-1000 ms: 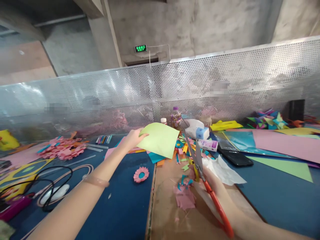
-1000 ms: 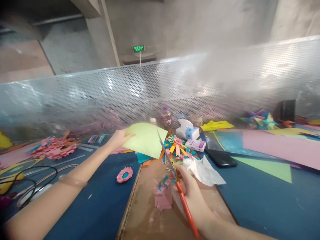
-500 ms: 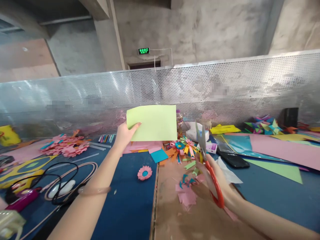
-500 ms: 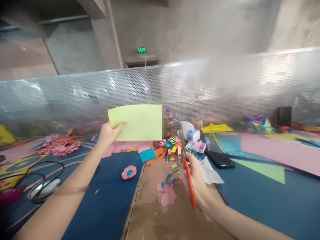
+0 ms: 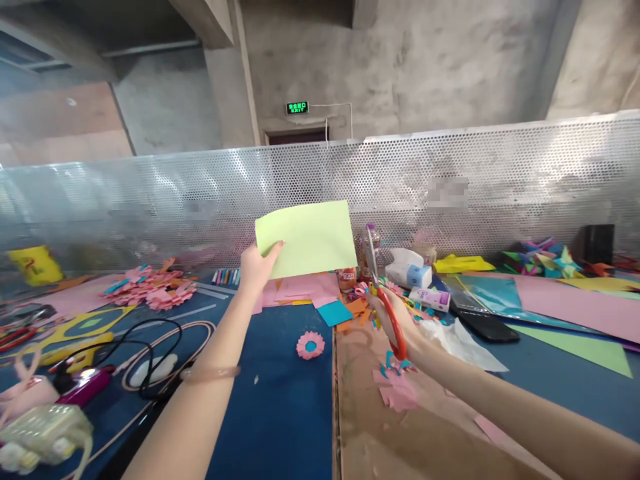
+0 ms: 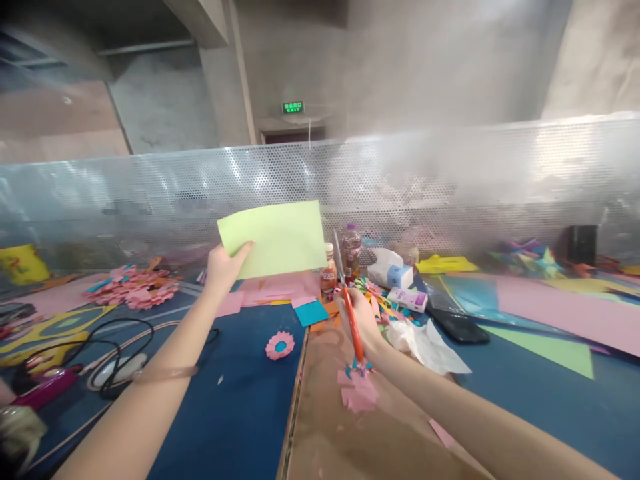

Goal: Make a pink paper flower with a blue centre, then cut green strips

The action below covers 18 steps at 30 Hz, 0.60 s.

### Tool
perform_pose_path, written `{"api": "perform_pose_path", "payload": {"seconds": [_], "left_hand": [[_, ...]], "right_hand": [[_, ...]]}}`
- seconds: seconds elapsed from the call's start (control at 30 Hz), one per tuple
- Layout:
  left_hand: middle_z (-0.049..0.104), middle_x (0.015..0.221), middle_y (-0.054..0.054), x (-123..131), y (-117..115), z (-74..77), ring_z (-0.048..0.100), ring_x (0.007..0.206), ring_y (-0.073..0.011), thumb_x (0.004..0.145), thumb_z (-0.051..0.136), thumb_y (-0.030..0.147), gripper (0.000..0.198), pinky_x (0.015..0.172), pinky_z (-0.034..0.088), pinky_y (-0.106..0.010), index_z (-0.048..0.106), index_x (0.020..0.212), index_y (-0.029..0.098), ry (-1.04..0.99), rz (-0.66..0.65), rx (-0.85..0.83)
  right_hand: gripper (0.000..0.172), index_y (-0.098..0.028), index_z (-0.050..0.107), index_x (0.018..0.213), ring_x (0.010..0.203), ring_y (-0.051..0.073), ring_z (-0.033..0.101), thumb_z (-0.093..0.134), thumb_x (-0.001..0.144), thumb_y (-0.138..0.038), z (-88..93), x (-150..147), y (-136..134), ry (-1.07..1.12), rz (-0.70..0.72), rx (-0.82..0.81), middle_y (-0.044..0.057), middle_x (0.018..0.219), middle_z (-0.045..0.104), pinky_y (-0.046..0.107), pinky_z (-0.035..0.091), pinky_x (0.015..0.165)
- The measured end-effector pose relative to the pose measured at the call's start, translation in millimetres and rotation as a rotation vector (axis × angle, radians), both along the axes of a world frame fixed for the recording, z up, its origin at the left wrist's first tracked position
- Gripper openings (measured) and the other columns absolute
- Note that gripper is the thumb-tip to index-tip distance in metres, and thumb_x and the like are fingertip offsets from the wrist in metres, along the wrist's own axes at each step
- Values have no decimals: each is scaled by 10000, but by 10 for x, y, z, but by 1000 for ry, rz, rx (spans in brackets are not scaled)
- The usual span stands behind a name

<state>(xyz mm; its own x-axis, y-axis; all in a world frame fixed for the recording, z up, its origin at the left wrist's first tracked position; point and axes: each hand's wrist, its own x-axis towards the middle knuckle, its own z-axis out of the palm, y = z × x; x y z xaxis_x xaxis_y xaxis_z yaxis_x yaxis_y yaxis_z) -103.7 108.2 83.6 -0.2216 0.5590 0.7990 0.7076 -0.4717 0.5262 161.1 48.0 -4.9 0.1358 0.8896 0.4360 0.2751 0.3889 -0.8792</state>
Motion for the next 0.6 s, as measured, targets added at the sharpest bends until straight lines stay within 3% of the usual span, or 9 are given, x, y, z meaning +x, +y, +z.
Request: {"api": "perform_pose_path", "payload": {"seconds": [0.23,0.6], "left_hand": [[693,1008,-127,-85,-2,-15,637,962,-242,766,554,471,407,813,480,-301,652,974,135,-4,61,45],[700,985,-120,-128,27,-37,642,949,-240,763,568,477,396,802,485,-297,658,949,139,-42,65,63]], "right_hand": [[205,-206,449,676,632,153,475,525,718,-391,-156,-250,125,55,37,-12,-34,619,461,260,390,588],[152,-197,474,783,648,142,480,484,780,-349,-321,-388,269,98,121,24,-26,683,493,253,397,593]]}}
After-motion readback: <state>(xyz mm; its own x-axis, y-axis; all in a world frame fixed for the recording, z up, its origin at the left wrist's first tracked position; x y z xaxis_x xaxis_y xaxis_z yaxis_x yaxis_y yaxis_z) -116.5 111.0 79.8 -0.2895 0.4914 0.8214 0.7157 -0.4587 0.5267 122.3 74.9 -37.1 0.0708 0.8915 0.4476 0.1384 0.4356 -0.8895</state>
